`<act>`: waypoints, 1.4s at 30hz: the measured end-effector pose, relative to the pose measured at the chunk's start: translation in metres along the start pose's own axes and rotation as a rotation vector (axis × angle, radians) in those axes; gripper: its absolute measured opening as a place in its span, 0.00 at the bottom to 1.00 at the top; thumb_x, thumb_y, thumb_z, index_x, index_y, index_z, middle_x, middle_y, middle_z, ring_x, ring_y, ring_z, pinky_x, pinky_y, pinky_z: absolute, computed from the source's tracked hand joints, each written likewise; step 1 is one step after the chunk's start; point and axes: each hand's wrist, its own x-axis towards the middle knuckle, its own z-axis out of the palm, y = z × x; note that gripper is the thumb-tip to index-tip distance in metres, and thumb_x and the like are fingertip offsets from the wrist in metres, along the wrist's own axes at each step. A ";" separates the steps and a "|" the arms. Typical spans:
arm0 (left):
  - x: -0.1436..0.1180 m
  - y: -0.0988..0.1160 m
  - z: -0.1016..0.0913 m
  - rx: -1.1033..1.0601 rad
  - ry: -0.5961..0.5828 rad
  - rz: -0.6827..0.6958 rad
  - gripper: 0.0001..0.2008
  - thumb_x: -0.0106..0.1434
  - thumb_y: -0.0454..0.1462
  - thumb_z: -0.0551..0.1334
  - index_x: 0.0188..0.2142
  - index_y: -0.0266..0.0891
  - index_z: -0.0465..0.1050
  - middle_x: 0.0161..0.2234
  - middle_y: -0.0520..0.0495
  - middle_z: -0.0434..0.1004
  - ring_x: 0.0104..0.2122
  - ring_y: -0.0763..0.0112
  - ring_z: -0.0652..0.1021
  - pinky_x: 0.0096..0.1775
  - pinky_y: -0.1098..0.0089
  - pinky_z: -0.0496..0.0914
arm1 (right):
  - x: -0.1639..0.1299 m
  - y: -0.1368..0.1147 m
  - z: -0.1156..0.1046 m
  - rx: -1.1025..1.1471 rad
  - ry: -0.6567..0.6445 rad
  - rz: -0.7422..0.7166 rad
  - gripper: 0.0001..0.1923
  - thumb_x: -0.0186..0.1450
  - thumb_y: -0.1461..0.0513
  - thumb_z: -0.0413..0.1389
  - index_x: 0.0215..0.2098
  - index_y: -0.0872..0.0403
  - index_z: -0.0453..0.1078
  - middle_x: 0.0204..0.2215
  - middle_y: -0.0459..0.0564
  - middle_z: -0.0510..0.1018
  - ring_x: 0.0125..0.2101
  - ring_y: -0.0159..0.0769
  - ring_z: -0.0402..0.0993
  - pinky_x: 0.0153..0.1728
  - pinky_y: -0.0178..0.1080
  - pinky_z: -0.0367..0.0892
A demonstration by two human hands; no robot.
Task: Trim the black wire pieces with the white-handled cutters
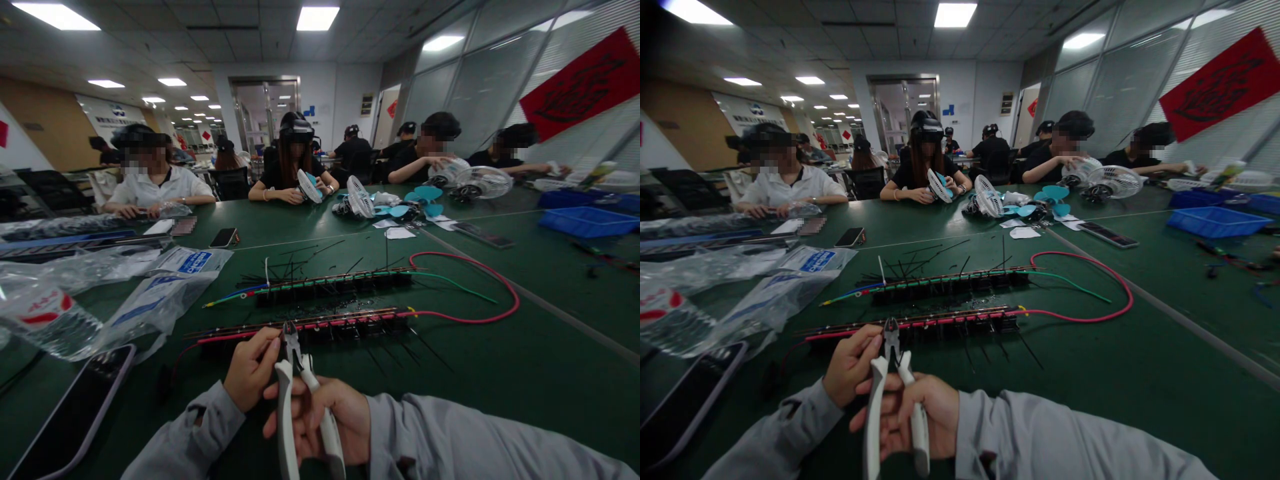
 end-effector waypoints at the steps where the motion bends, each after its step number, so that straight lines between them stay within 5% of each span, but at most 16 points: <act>1: 0.000 -0.001 0.001 0.001 0.003 -0.001 0.11 0.64 0.37 0.51 0.35 0.37 0.71 0.20 0.55 0.66 0.18 0.77 0.66 0.23 0.76 0.58 | 0.000 0.000 0.000 -0.002 0.003 0.002 0.31 0.45 0.70 0.47 0.50 0.57 0.63 0.41 0.54 0.74 0.29 0.28 0.70 0.36 0.37 0.61; 21: 0.000 0.000 0.000 0.037 0.007 0.033 0.11 0.62 0.35 0.51 0.30 0.37 0.70 0.20 0.54 0.67 0.19 0.77 0.67 0.23 0.77 0.60 | 0.002 0.004 0.002 -0.045 0.045 0.005 0.30 0.44 0.71 0.49 0.47 0.62 0.64 0.33 0.52 0.75 0.23 0.25 0.67 0.31 0.33 0.60; 42: -0.001 -0.002 0.002 0.052 0.005 0.029 0.09 0.62 0.34 0.51 0.30 0.38 0.68 0.17 0.57 0.62 0.16 0.78 0.63 0.21 0.77 0.56 | 0.003 0.003 -0.002 -0.055 -0.002 0.069 0.35 0.44 0.70 0.50 0.52 0.59 0.60 0.37 0.56 0.76 0.25 0.27 0.70 0.31 0.33 0.62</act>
